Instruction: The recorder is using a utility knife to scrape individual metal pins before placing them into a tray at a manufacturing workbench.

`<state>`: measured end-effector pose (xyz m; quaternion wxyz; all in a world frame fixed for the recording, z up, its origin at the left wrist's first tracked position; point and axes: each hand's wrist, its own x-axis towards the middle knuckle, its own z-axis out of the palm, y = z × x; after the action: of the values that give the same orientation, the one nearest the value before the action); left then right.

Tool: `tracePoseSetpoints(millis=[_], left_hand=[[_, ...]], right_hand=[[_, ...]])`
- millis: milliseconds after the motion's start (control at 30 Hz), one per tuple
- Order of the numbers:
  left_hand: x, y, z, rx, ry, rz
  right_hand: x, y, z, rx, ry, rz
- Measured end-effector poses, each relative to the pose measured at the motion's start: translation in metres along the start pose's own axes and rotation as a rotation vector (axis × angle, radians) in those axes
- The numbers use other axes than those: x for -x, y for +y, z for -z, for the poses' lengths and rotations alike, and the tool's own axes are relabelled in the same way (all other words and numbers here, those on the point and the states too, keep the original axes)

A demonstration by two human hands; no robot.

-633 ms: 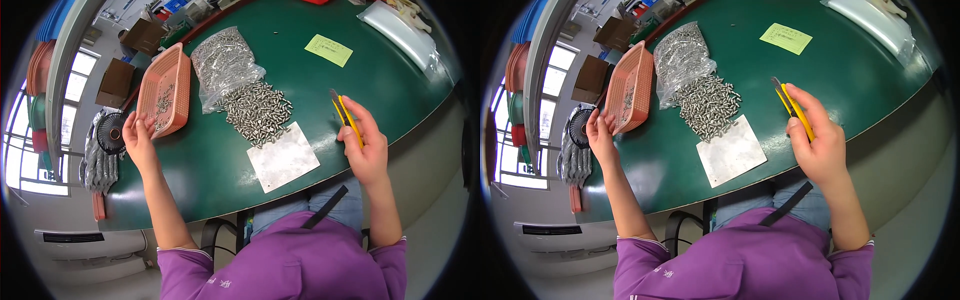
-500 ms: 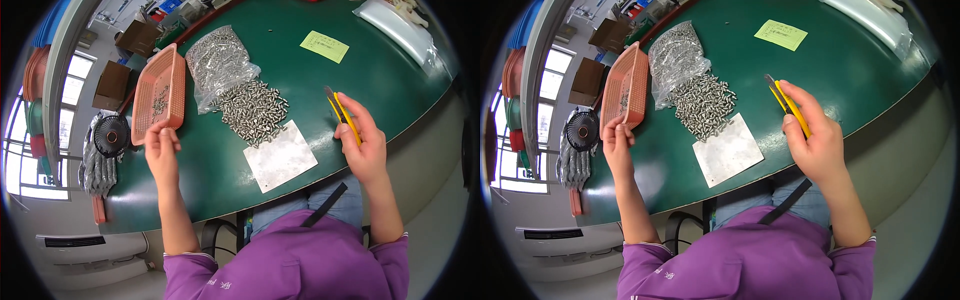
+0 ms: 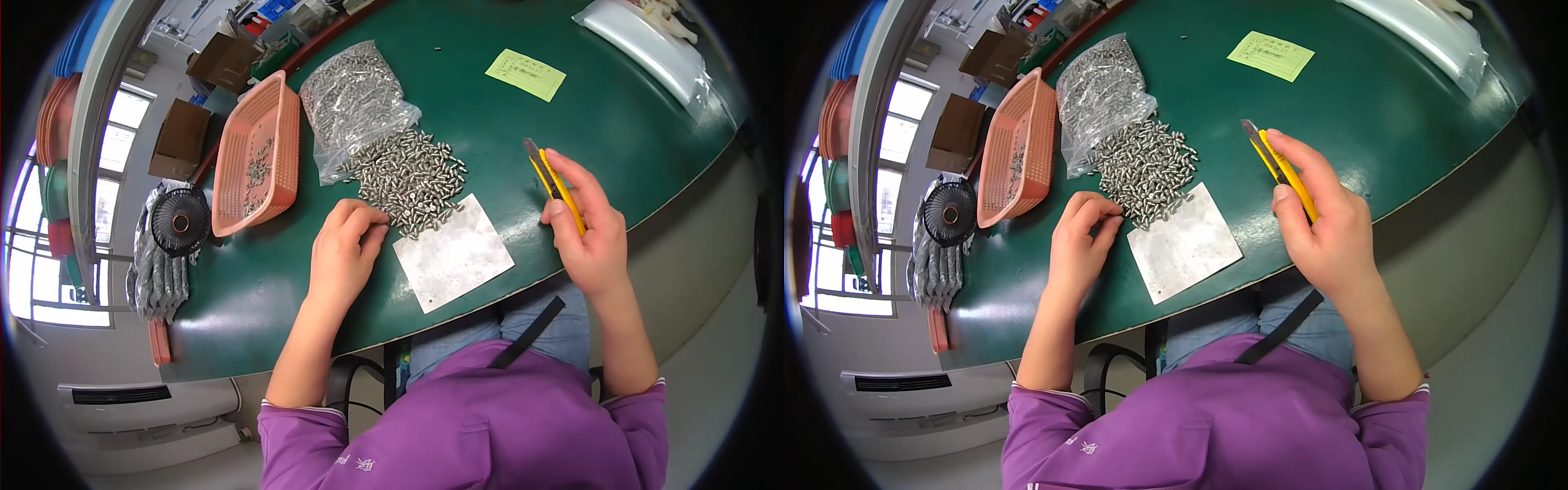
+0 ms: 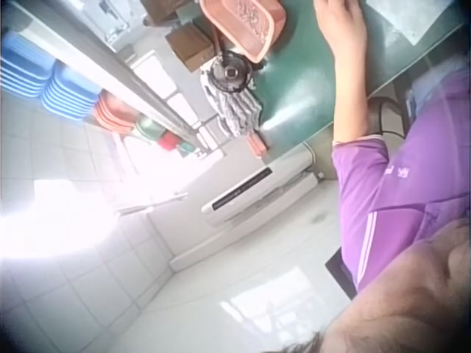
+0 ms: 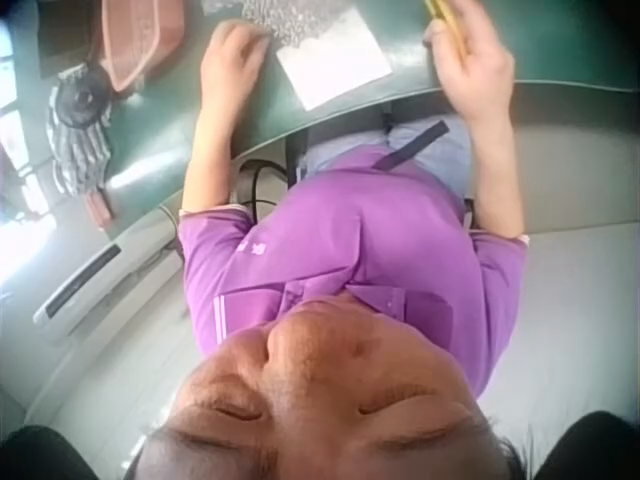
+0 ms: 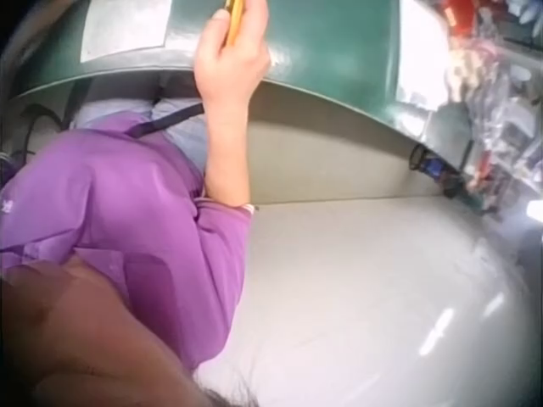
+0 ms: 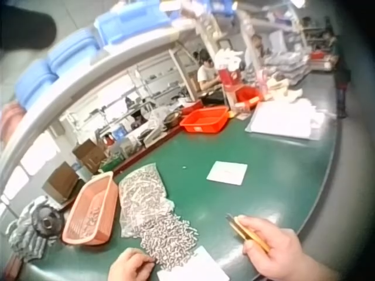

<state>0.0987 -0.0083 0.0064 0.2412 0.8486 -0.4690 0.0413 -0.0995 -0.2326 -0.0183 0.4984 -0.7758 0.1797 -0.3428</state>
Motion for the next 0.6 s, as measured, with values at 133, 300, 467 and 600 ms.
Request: tracePoseSetpoints(millis=[133,300,467,600], left_hand=[[-0.003,0.006,0.004,0.015,-0.041,0.073],[0.007,0.021,0.013,0.06,-0.007,0.126],[0.042,0.056,0.013,0.171,-0.057,0.052],[0.051,0.058,-0.003,0.179,-0.087,0.054]], right_hand=[[0.0,0.002,0.0,0.042,0.016,0.043],[0.004,-0.004,0.006,0.013,-0.008,-0.042],[0.032,-0.035,-0.003,-0.031,-0.203,0.139],[0.06,-0.046,-0.019,0.147,-0.41,0.202]])
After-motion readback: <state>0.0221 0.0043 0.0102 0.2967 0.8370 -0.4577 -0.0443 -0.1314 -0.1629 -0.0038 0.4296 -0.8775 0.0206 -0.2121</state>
